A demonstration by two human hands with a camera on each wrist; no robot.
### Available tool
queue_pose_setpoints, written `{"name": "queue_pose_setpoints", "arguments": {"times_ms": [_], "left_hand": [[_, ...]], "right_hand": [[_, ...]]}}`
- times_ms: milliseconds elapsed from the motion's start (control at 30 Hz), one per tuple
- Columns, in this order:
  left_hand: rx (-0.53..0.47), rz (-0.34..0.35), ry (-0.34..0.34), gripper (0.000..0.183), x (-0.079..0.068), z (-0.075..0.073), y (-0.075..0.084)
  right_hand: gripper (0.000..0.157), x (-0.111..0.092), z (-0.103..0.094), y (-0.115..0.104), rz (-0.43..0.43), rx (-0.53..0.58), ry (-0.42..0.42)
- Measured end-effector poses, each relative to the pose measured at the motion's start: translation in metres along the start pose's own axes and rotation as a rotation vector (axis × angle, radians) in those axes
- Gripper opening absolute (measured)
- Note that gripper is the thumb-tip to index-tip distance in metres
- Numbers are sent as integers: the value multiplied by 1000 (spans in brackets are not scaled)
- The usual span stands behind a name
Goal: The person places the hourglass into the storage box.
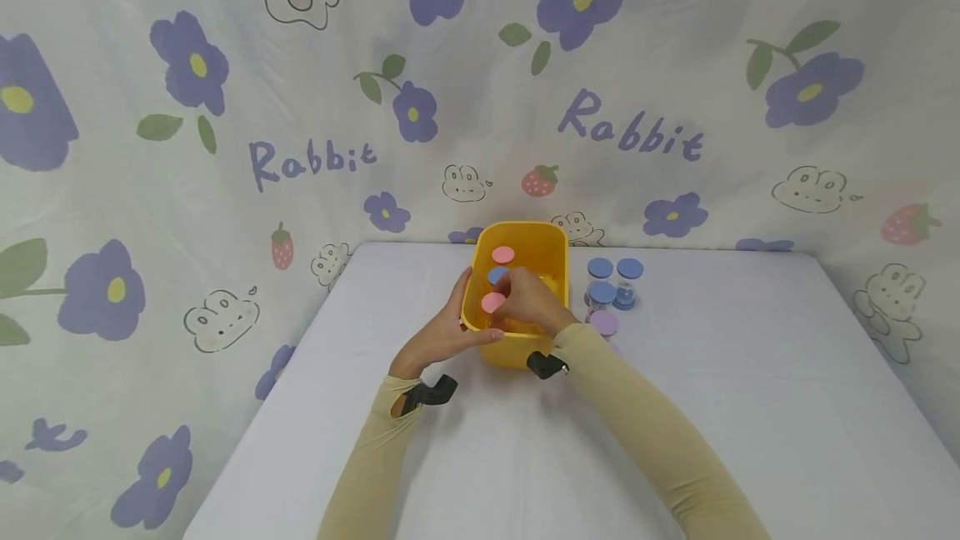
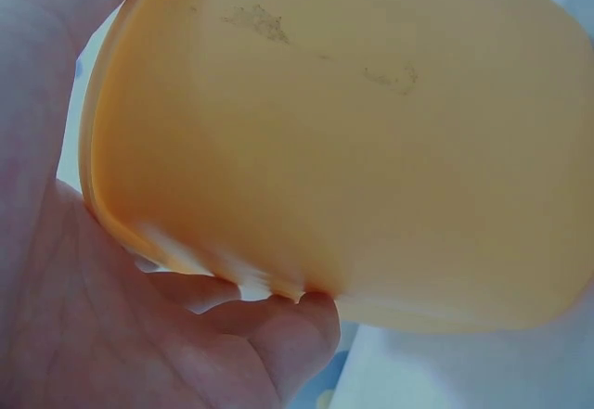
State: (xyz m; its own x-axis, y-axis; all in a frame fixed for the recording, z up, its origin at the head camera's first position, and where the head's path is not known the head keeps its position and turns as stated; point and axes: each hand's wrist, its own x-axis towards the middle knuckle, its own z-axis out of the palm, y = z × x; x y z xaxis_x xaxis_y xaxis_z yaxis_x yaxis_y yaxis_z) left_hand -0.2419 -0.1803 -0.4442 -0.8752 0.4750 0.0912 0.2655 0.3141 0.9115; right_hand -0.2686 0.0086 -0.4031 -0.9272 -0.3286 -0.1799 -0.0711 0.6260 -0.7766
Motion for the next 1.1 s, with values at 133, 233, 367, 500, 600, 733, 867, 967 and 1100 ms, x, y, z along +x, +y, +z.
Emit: {"name": "queue_pose_setpoints", "arguments": {"times_ms": [133, 233, 367, 500, 600, 733, 867, 967, 1100], "left_hand": [[0, 0, -1, 114, 0, 0, -2], [-3, -7, 0, 115, -1, 0, -3], [1, -8, 0, 117, -1, -1, -4], [2, 0, -4, 117, -1, -1, -3], [-1, -14, -1, 117, -1, -2, -3], [-12, -25, -4, 120, -1, -2, -1], [-28, -14, -16, 119, 0, -3, -1], [-44, -22, -24, 117, 1, -3, 0], [-76, -47, -38, 116, -2, -3, 11]], "right_hand": [[35, -1, -1, 0, 4, -2, -21], [37, -2, -4, -1, 0, 7, -47], [44, -7, -13, -2, -46, -18, -52], [50, -16, -27, -6, -119, -54, -22], [49, -28, -41, -9, -152, -49, 21], [45, -49, -62, -10, -171, -12, 81], [42, -67, -80, 2, -196, -2, 127], [41, -80, -89, 17, -211, -17, 171], [43, -99, -95, 38, -205, -27, 221]]}}
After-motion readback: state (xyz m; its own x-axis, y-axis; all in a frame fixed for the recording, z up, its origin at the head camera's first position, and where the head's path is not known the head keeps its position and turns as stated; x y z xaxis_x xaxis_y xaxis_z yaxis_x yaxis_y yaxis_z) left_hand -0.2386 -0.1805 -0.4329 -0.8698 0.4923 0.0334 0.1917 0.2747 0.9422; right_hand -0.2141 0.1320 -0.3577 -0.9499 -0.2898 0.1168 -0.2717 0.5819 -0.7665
